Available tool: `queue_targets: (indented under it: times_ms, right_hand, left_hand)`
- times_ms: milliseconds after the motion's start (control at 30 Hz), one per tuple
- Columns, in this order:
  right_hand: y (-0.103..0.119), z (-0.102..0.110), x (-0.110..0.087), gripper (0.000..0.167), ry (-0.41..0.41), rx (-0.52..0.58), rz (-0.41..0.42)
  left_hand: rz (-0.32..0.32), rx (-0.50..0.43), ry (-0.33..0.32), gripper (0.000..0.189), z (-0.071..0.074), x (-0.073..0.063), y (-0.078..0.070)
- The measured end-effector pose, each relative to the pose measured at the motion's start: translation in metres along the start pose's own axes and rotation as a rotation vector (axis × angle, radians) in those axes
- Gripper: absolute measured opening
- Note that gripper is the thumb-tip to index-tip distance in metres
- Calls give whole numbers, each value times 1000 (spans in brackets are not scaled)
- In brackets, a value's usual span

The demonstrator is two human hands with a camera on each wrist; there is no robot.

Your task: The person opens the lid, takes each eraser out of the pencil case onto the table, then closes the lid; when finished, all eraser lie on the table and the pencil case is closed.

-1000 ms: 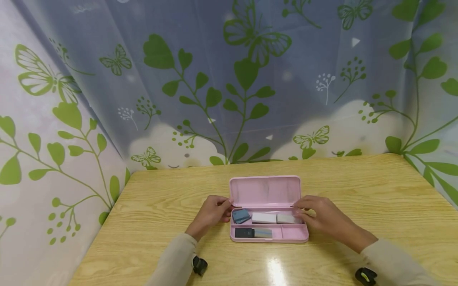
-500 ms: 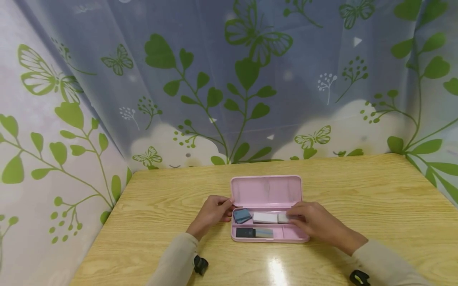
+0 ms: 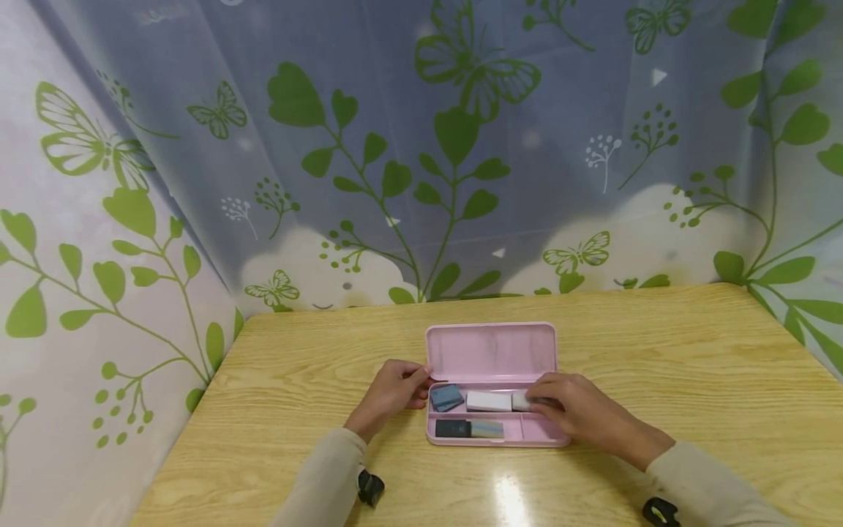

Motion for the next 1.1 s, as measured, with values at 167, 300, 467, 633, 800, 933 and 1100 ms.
queue_targets:
  times_ms: [167, 300, 467, 633, 800, 933, 1100]
  right_hand:
    - [1, 2, 2, 17, 7, -12, -6]
    - [2, 7, 3, 17, 23, -26, -25]
    - [-1, 18, 3, 20, 31, -20, -74]
    - [-2, 30, -2, 24, -11, -14, -80]
    - [-5, 41, -8, 24, -47, -11, -76]
    - [-10, 48, -16, 23, -49, -36, -100]
    - [-14, 58, -24, 25, -62, -98, -98]
  left_hand:
    - [-4, -4, 4, 28, -1, 1, 0]
    - [-9, -5, 2, 28, 0, 0, 0]
    - [-19, -3, -3, 29, 0, -1, -1]
    - [-24, -6, 0, 29, 0, -2, -1]
    - [-26, -2, 1, 30, 0, -3, -2]
    - [-20, -1, -2, 29, 0, -2, -1]
    - [-21, -2, -3, 29, 0, -2, -1]
Point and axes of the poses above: each hand's wrist, its own x-axis towards the middle knuckle, its own z-axis out of the back of the hand, y = z × x, the point moved 9 cm from there along x, towards the middle knuckle, and after that the axes turned 13 degrees about z, right-handed, at the moved point
